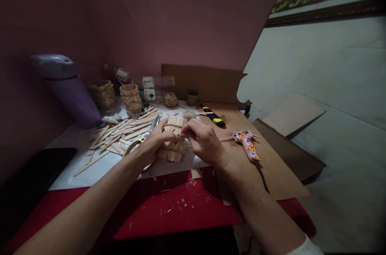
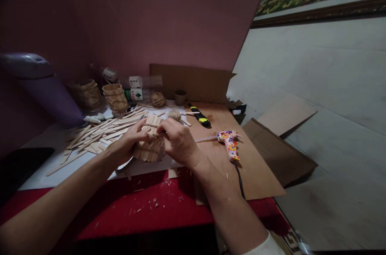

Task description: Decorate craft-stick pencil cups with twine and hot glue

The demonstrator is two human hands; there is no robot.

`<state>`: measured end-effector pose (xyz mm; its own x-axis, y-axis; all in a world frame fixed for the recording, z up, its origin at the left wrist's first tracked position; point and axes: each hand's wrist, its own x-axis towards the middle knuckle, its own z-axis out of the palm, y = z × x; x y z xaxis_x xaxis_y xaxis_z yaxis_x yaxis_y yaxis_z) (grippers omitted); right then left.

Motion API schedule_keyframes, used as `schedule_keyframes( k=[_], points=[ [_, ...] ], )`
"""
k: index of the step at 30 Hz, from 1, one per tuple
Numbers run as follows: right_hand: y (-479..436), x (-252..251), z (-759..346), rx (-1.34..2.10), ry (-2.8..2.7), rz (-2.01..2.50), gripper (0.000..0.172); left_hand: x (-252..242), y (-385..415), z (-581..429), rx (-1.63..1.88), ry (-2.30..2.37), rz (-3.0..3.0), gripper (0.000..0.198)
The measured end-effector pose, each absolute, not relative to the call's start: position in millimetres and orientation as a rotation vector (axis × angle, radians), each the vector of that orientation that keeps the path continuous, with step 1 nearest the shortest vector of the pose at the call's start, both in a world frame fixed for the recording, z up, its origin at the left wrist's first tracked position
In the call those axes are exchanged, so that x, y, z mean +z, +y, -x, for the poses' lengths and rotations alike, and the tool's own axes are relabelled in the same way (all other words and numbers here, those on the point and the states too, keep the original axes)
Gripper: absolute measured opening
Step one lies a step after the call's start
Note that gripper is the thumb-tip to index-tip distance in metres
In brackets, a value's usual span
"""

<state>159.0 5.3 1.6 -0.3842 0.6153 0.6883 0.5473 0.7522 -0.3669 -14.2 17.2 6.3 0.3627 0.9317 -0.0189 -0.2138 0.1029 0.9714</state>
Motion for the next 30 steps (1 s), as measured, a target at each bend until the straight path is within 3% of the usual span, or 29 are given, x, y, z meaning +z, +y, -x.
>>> schedule_keyframes(
  k=[9, 15, 30],
  points=[
    [4.3, 1.6, -158.8, 0.124, -2.057, 0.877, 0.020, 6.3, 15.8, 14.3, 1.002, 0.777, -1.170, 0.053],
    [4.2, 2.8, -158.7, 0.122, -2.053, 0.876, 0.018, 2.2, 17.5, 15.4, 0.976, 0.784, -1.161, 0.062],
    [9.5, 3.9, -164.7, -0.002, -2.129, 0.771, 0.019, 2.9, 18.6, 15.3, 0.954, 0.828, -1.192, 0.055]
  ],
)
